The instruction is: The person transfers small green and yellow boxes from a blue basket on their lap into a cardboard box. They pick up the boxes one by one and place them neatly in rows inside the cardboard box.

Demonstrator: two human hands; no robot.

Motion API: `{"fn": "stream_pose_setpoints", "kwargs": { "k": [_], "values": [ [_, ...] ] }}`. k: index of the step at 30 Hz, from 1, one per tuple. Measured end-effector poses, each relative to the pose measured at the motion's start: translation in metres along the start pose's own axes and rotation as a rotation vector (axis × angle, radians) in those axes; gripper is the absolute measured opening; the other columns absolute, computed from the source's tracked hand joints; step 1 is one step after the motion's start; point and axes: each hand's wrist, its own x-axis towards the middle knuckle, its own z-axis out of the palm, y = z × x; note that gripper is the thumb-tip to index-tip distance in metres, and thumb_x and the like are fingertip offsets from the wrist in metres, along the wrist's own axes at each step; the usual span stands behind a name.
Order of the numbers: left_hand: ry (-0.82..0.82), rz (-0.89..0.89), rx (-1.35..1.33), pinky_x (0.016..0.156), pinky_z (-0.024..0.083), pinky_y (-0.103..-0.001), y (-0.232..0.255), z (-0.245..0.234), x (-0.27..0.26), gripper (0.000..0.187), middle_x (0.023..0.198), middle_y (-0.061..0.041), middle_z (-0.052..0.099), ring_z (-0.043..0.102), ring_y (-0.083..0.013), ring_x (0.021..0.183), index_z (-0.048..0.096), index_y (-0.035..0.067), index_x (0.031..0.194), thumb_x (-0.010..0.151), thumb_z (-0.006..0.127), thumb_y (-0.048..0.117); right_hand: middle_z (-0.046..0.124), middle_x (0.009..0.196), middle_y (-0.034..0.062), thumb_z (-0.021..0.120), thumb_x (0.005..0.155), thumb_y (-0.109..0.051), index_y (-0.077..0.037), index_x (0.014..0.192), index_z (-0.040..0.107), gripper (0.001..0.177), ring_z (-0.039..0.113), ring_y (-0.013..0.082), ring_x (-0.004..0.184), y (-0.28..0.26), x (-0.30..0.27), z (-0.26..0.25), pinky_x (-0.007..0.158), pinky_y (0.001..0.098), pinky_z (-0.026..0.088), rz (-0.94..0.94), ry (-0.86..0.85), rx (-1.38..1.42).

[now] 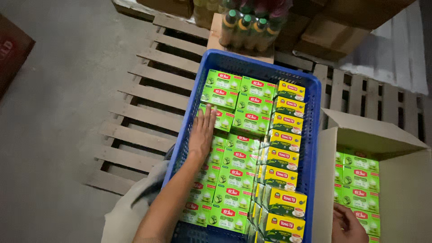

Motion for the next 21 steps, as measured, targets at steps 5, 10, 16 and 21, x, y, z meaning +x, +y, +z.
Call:
{"fn": "stream_pose_setpoints", "kwargs": {
  "k": [5, 10, 16, 21],
  "values": [
    [0.099, -0.003, -0.036, 0.106, 0.049, -0.036, -0.007, 0.011, 0.021, 0.072, 0.174, -0.013, 0.04, 0.051, -0.0303, 0.145, 0.027, 0.007, 0.174, 0.107, 0.051, 0.021, 0.082, 0.093, 0.0044, 0.068, 0.103, -0.009, -0.015, 0.126, 0.085, 0.029, 0.069, 0.0078, 0.087, -0.018, -0.003, 0.0, 0.078, 0.0238, 0.048, 0.01, 0.034, -0.127],
    [0.108, 0.043, 0.118, 0.106, 0.043, -0.042, -0.026, -0.016, 0.032, 0.055, 0.154, -0.016, 0.058, 0.05, -0.0298, 0.144, 0.042, 0.018, 0.157, 0.105, 0.053, 0.03, 0.082, 0.096, 0.006, 0.068, 0.108, -0.005, -0.012, 0.123, 0.084, 0.023, 0.07, 0.0066, 0.09, -0.03, -0.011, 0.004, 0.081, 0.023, 0.051, -0.042, 0.096, -0.07],
    [0.165, 0.077, -0.075, 0.115, 0.041, -0.047, -0.039, -0.026, 0.019, 0.059, 0.124, -0.011, 0.072, 0.058, -0.0344, 0.127, 0.057, 0.019, 0.153, 0.097, 0.065, 0.035, 0.089, 0.106, 0.0085, 0.065, 0.106, -0.011, -0.013, 0.124, 0.085, 0.027, 0.081, 0.0171, 0.102, -0.034, 0.004, -0.008, 0.091, 0.0321, 0.055, 0.106, -0.071, -0.138],
    [0.398, 0.123, -0.525, 0.101, 0.051, -0.047, -0.066, -0.059, -0.006, 0.044, 0.11, -0.012, 0.063, 0.061, -0.0375, 0.111, 0.063, 0.012, 0.122, 0.079, 0.071, 0.004, 0.088, 0.112, 0.0098, 0.067, 0.106, -0.013, -0.01, 0.126, 0.082, 0.025, 0.082, 0.0192, 0.103, -0.004, 0.012, -0.008, 0.093, 0.0332, 0.058, 0.006, -0.114, -0.107]
  ]
}}
